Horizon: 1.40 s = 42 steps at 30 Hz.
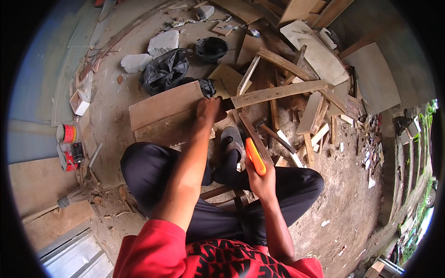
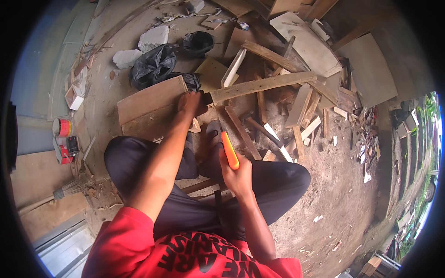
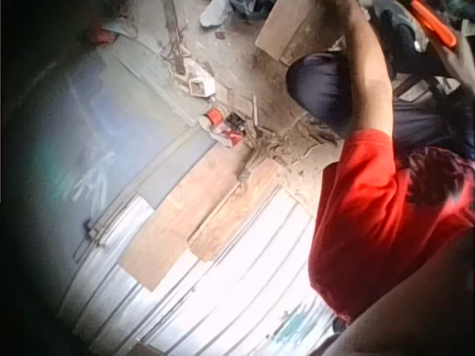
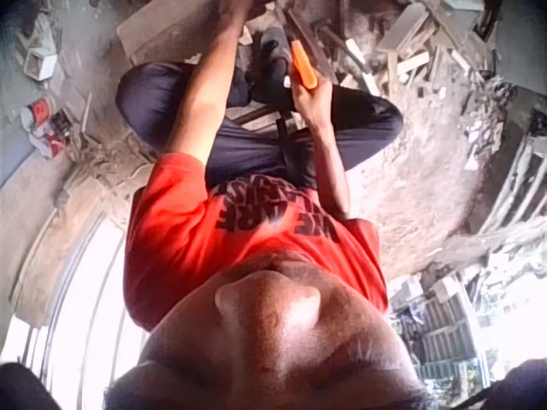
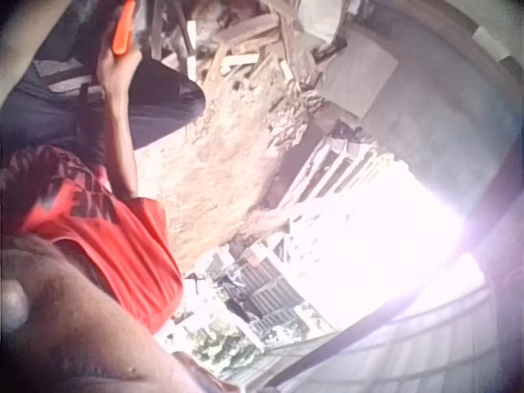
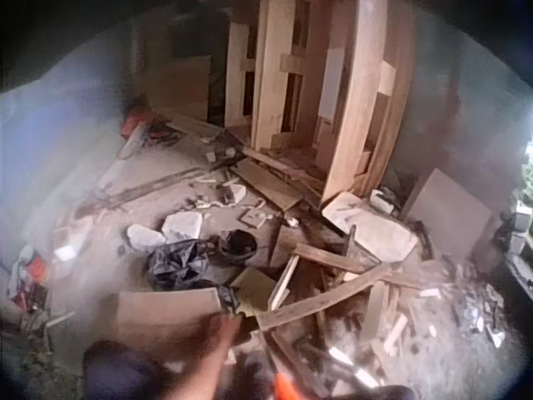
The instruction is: The person sits on the floor and uses a hammer to pry apart and break down a wooden frame. They repeatedly strike the joints to separate the pieces and then lift the disassembled frame to inspect it.
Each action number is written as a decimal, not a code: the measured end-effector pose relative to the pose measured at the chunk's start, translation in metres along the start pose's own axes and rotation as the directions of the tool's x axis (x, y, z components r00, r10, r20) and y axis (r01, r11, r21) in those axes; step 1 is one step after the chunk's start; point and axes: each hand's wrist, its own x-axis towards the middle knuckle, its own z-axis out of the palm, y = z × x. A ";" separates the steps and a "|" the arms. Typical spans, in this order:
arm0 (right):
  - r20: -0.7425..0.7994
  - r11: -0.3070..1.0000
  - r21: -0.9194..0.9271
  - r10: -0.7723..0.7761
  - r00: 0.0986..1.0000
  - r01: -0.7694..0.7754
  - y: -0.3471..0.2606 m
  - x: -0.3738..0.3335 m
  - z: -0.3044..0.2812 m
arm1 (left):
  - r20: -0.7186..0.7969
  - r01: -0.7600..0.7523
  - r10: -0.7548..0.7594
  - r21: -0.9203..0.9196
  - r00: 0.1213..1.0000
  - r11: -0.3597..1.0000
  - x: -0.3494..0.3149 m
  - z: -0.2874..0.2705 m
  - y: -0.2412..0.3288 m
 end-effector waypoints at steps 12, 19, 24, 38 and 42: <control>-0.050 0.994 -0.051 -0.101 0.994 0.099 0.003 -0.004 -0.007 | -0.013 0.011 -0.010 0.021 1.000 1.000 -0.006 -0.013 0.005; 0.016 0.993 -0.057 -0.100 0.995 0.101 0.007 0.019 0.012 | -0.072 -0.006 0.010 0.054 0.997 0.999 0.008 0.016 -0.013; -0.019 0.998 -0.008 0.066 0.998 -0.066 0.017 -0.077 -0.037 | -0.065 -0.029 0.032 0.042 0.997 0.999 -0.003 -0.008 0.007; 0.243 0.988 0.094 -0.139 0.960 0.120 -0.006 0.057 -0.019 | 0.015 0.068 -0.068 -0.061 0.998 0.996 0.003 -0.024 0.009; 0.241 0.980 0.014 -0.197 0.950 0.200 0.063 0.028 -0.003 | -0.114 -0.038 0.036 -0.012 0.993 0.999 0.033 0.029 -0.018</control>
